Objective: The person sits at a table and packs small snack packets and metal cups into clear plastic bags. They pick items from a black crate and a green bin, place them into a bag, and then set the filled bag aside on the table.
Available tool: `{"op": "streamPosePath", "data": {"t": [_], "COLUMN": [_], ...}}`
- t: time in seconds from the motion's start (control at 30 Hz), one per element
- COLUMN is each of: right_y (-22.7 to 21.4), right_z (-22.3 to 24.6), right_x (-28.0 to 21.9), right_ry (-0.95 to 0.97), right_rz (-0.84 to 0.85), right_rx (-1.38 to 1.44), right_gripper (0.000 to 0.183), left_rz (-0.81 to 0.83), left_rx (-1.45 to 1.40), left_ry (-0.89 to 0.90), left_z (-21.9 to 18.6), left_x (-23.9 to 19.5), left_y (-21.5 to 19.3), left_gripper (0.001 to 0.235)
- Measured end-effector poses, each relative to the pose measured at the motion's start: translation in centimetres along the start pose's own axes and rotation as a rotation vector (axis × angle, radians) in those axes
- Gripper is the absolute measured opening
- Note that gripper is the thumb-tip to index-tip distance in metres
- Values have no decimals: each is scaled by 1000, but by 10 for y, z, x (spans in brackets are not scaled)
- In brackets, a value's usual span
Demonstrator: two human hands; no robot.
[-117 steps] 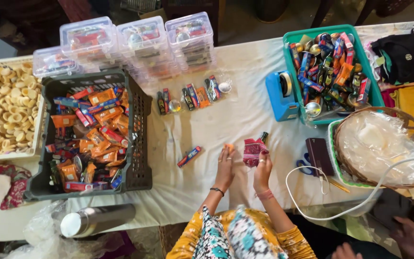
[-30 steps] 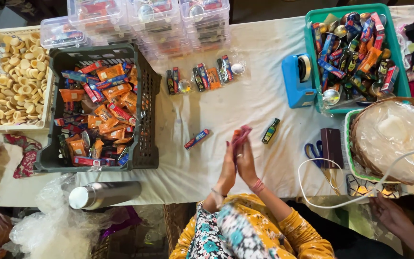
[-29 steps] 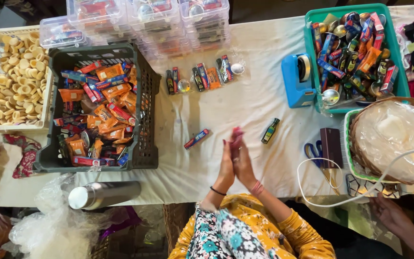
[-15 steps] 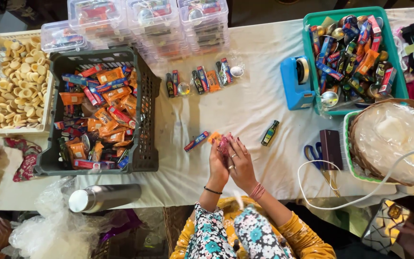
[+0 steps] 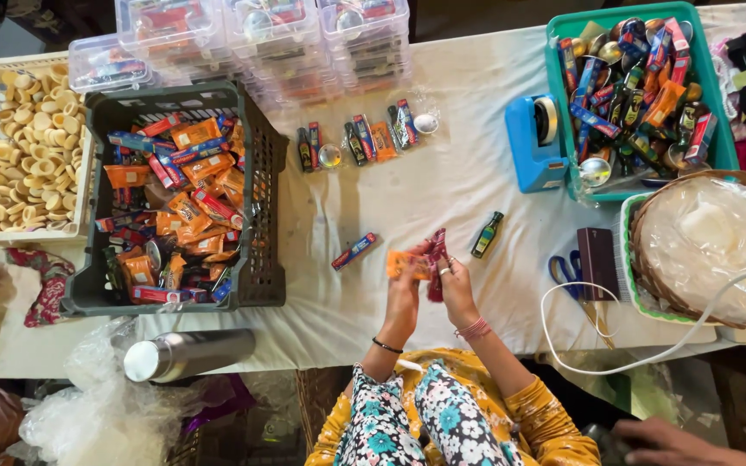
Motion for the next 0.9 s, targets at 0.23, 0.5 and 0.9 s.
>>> {"op": "streamPosePath", "data": {"t": [0.23,0.5,0.9], "right_y": [-15,14,56], "right_z": [-36,23,94], "right_x": [7,-14,-58], "right_ry": [117,-149,-660], "right_rz": [-25,-78,-30], "right_rx": [108,-51,-789], "right_gripper": [33,26,43], "left_rz": [131,39,25], "left_rx": [163,-148,-242], "left_ry": [-20,-99,-73], "left_z": [-3,-15,-10], "left_x": [-7,1,8], "left_y": [32,24,13], "left_gripper": [39,46,50]}}
Point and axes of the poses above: each hand's wrist, its own x-axis towards the middle knuckle, its own y-axis out of the palm, z = x × y, the point moved 7 cm from there along x, towards the middle knuckle, and after that the axes turned 2 degrees about -x, right-handed, at the moved point
